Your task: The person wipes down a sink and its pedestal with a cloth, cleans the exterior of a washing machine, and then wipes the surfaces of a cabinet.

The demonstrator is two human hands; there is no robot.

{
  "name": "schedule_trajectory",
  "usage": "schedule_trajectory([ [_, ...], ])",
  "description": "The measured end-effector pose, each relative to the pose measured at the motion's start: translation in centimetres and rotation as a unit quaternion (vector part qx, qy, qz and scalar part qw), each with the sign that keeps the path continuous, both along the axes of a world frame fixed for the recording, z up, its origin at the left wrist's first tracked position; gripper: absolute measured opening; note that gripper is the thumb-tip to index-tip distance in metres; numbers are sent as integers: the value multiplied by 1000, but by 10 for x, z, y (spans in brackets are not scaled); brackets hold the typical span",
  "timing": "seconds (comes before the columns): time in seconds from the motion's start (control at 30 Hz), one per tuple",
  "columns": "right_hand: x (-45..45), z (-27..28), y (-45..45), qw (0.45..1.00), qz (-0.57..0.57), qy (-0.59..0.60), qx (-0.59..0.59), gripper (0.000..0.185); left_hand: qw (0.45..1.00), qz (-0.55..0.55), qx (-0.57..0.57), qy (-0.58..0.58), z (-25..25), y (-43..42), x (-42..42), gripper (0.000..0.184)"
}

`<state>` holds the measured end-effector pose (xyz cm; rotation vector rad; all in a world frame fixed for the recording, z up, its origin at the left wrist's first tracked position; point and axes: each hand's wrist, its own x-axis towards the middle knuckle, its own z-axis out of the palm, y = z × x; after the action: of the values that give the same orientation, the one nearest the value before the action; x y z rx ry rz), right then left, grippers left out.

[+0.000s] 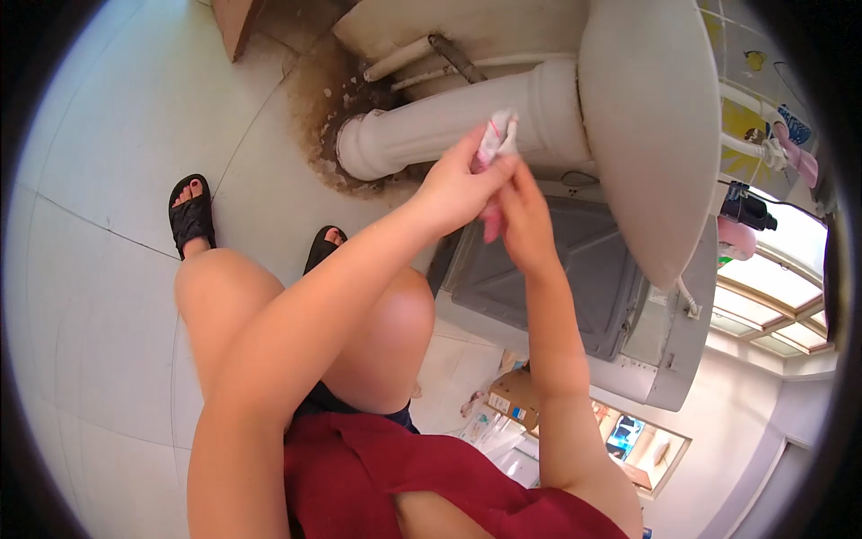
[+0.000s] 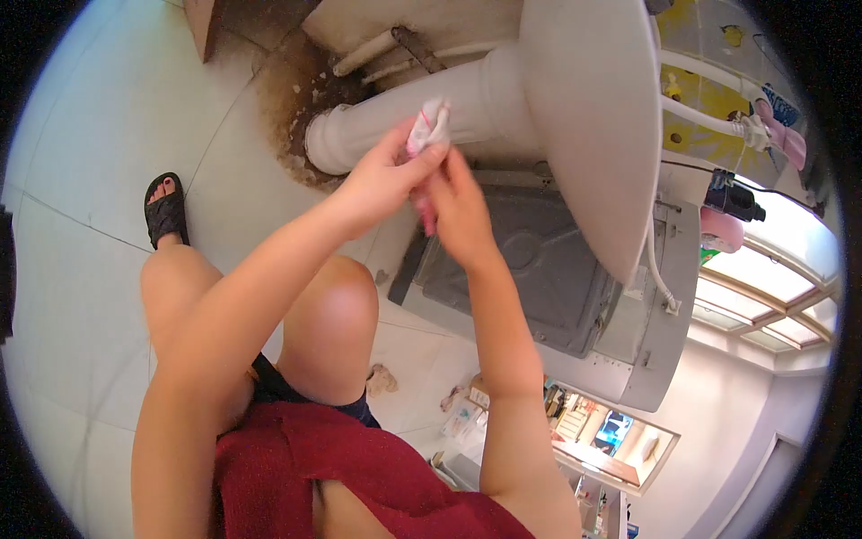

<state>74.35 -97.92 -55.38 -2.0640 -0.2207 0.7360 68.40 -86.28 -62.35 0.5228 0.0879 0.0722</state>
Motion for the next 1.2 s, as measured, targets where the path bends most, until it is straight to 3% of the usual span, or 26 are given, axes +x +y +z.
schedule_trajectory([
  [0.03,-18,13,2,962,141,-223,-70,38,997,40,14,62,8,-4,1,43],
  [0.07,-35,29,3,850,273,-430,-131,41,997,54,15,61,12,-9,6,43],
  [0.13,-48,83,-4,654,373,-633,-179,44,975,92,-199,-33,14,-15,20,34],
  [0.2,-51,121,-45,585,305,-748,-75,42,981,102,-141,-83,39,-20,15,35],
  [0.27,-47,151,-46,524,222,-817,-95,48,988,76,-117,-67,67,-52,20,56],
  [0.3,-36,154,-49,527,225,-814,-90,48,983,109,-116,-89,80,-64,28,58],
  [0.37,-11,147,-50,612,219,-743,-158,59,969,173,-115,-134,106,-87,42,64],
  [0.4,-5,148,-54,615,219,-742,-153,59,962,221,-102,-125,109,-86,52,62],
  [0.47,2,150,-64,700,199,-662,-176,67,940,314,-77,-110,113,-80,69,59],
  [0.53,4,149,-67,715,172,-655,-174,71,893,424,128,-78,103,-69,87,56],
  [0.57,6,148,-70,716,170,-654,-175,71,821,474,315,-51,91,-53,96,55],
  [0.6,7,148,-72,718,168,-651,-179,70,879,412,222,-88,101,-20,88,51],
  [0.73,9,141,-67,712,155,-665,-163,71,917,366,55,-145,106,57,131,49],
  [0.83,5,142,-68,697,142,-681,-174,71,791,527,282,-134,92,35,141,46],
  [0.9,5,143,-70,719,137,-655,-187,73,854,453,213,-144,94,6,104,50],
  [1.03,8,137,-71,710,123,-670,-176,71,930,346,43,-115,113,-92,50,64],
  [1.13,7,138,-66,695,115,-687,-177,72,917,380,17,-122,115,-100,56,65],
  [1.2,6,138,-69,695,121,-684,-186,73,904,405,99,-101,107,-78,67,63],
])
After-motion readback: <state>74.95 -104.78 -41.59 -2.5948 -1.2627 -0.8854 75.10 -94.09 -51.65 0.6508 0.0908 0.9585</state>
